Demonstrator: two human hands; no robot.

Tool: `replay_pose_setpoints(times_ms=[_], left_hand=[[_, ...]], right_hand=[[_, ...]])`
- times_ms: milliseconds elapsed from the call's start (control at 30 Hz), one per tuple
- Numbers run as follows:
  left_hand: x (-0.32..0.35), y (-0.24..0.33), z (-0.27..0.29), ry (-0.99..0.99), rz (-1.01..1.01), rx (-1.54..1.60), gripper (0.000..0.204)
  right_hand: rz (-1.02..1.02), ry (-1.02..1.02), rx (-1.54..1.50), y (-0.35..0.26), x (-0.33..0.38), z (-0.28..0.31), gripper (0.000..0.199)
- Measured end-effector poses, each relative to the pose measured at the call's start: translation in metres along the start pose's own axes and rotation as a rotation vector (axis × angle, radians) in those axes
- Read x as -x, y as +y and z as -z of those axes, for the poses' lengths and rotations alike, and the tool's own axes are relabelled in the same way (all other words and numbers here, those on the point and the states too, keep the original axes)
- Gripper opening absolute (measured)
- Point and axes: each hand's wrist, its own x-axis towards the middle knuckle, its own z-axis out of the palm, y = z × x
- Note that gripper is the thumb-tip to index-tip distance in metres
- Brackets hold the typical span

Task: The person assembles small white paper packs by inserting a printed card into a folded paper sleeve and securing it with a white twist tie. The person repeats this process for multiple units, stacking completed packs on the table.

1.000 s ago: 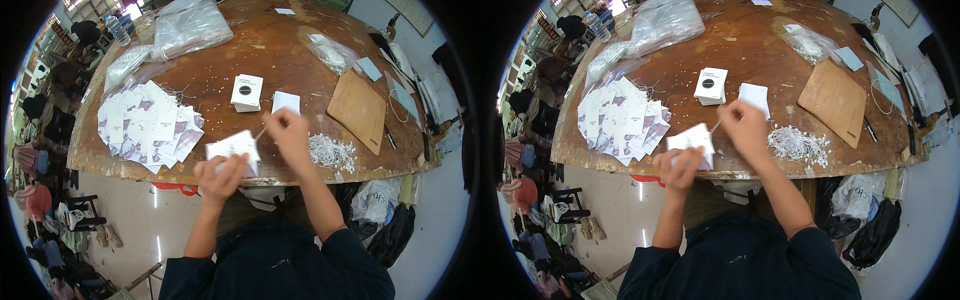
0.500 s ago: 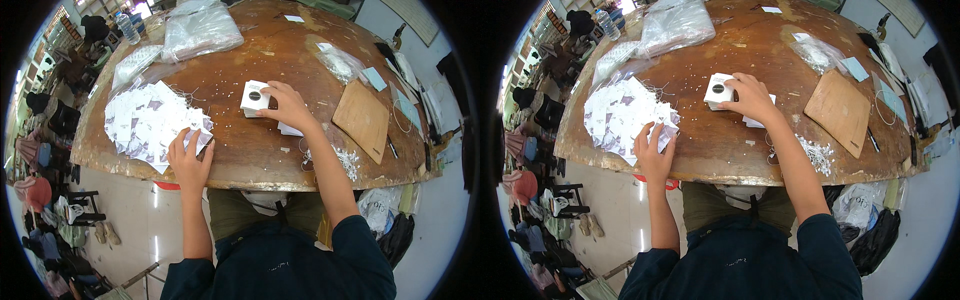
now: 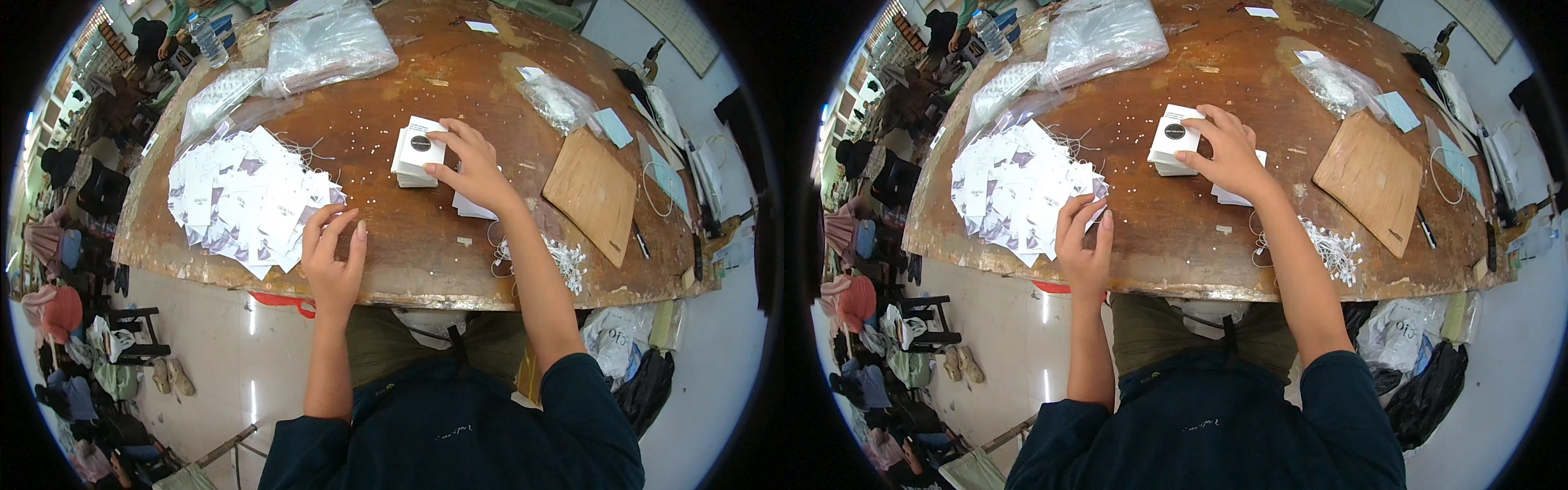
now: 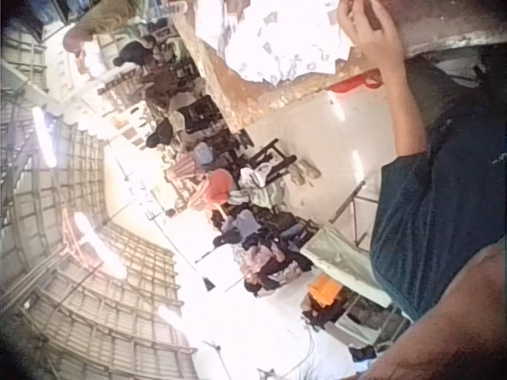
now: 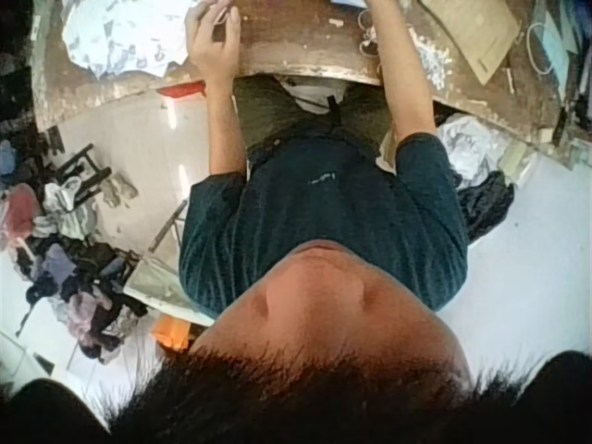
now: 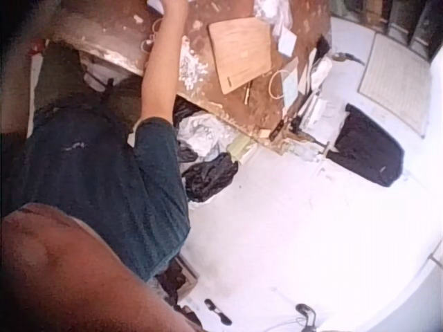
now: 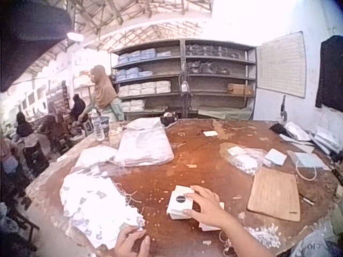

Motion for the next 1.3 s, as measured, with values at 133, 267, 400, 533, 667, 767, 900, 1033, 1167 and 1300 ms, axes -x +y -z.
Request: replay_pose_setpoints(times_ms=[133, 267, 400, 533, 667, 767, 900, 1033, 1167, 1300], left_hand=[[0.001, 0.007, -0.006, -0.191, 0.338, 0.703, 0.044], [0.009, 0.012, -0.018, -0.41, 0.687, 1.087, 0.049], [0.021, 0.009, -0.026, -0.316, 0.695, 0.993, 0.031], [0.03, 0.001, -0.026, -0.285, 0.686, 0.904, 0.028], [0.034, -0.003, -0.027, -0.282, 0.686, 0.908, 0.028], [0.033, -0.003, -0.027, -0.291, 0.687, 0.877, 0.027], [0.03, 0.004, -0.025, -0.339, 0.75, 0.894, 0.034], [0.023, 0.009, -0.023, -0.394, 0.76, 0.925, 0.043], [0.023, 0.013, -0.029, -0.304, 0.865, 1.269, 0.048], [0.031, 0.016, -0.032, -0.261, 0.847, 1.063, 0.04]], right_hand=[[0.281, 0.079, -0.156, -0.027, 0.025, 0.018, 0.055], [0.402, -0.175, -0.102, -0.052, 0.064, 0.02, 0.064], [0.171, -0.067, 0.028, -0.015, 0.065, 0.034, 0.074], [-0.111, -0.221, 0.321, 0.032, 0.061, 0.038, 0.08], [-0.092, -0.261, 0.233, 0.054, 0.063, 0.032, 0.077], [-0.059, -0.209, 0.208, 0.058, 0.064, 0.032, 0.071], [0.032, -0.077, 0.201, 0.041, 0.066, 0.047, 0.061], [0.226, 0.015, 0.127, -0.011, 0.079, 0.06, 0.057], [0.442, -0.188, 0.077, -0.064, 0.089, 0.036, 0.074], [0.418, -0.208, 0.072, -0.075, 0.087, 0.017, 0.087]])
